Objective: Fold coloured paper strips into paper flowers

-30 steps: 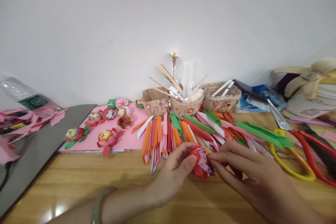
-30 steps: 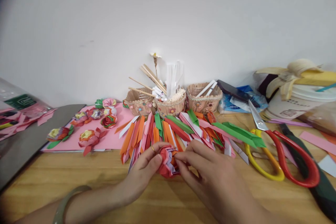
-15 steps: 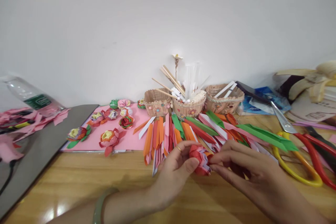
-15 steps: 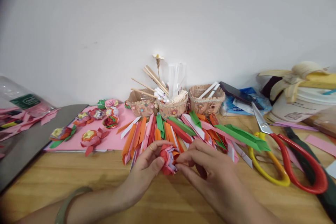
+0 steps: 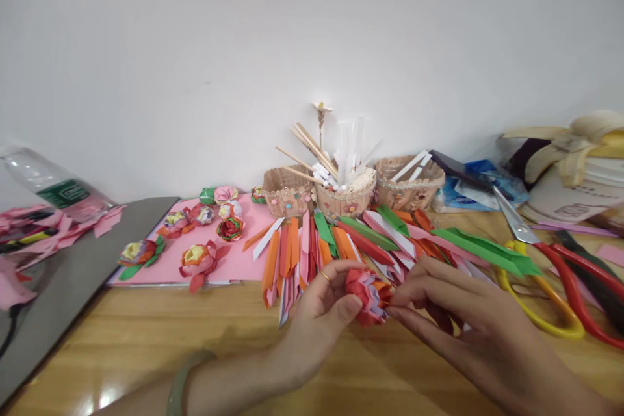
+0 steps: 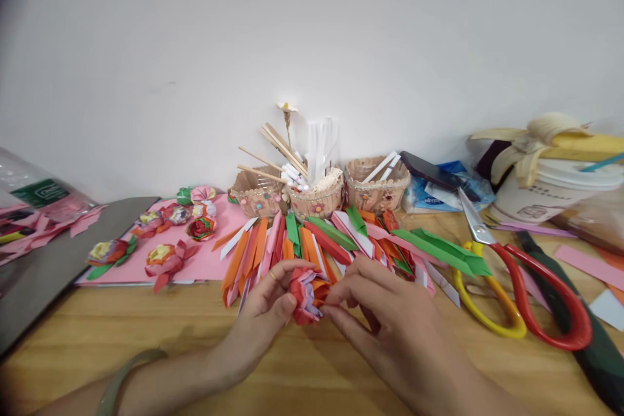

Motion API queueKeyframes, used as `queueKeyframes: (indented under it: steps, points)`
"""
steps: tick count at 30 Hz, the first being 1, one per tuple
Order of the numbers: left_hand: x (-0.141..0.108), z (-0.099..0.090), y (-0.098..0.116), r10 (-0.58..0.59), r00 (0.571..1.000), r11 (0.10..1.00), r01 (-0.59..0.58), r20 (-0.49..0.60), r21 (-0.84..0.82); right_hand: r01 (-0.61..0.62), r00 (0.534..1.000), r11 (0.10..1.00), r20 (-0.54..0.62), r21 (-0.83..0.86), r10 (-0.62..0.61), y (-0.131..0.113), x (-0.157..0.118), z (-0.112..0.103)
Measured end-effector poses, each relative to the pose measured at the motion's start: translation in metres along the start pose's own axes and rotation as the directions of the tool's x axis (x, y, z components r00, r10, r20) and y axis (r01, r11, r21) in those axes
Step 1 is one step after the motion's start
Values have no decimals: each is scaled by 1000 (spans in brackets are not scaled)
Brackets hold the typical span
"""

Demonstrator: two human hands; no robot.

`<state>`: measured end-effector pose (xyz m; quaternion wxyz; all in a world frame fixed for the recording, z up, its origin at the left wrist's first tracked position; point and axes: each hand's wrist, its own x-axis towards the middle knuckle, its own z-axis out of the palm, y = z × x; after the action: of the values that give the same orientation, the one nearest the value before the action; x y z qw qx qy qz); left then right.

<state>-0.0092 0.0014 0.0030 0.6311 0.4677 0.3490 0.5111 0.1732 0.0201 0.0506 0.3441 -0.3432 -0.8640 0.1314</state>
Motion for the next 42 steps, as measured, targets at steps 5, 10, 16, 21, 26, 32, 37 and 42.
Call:
queueKeyframes:
  steps: [5,10,16,21,26,32,37,42]
  points:
    - [-3,-3,-2,99,991,995,-97,94,-25,167,973,973,-136,-158,-189,-2,-6,0]
    - [-4,-5,-2,110,987,994,-109,118,-14,72,995,997,-64,-11,-72,-4,-2,-3]
    - [-3,-5,-1,101,992,995,-101,79,3,89,994,992,-63,-89,-94,2,-4,-2]
    - [-1,-5,-2,83,995,996,-85,58,23,132,991,973,3,-188,-134,7,-10,1]
    - [0,-4,-2,59,997,998,-60,51,23,70,995,993,77,-94,-63,5,-7,-3]
    - [3,-4,-2,31,999,999,-32,34,13,45,993,993,115,-108,-33,5,-4,-2]
    - [4,-4,-2,-4,1000,1000,4,24,3,70,994,982,100,-177,-53,9,-10,3]
    - [2,-6,-2,-39,997,999,38,73,20,-74,967,996,249,50,59,3,-2,0]
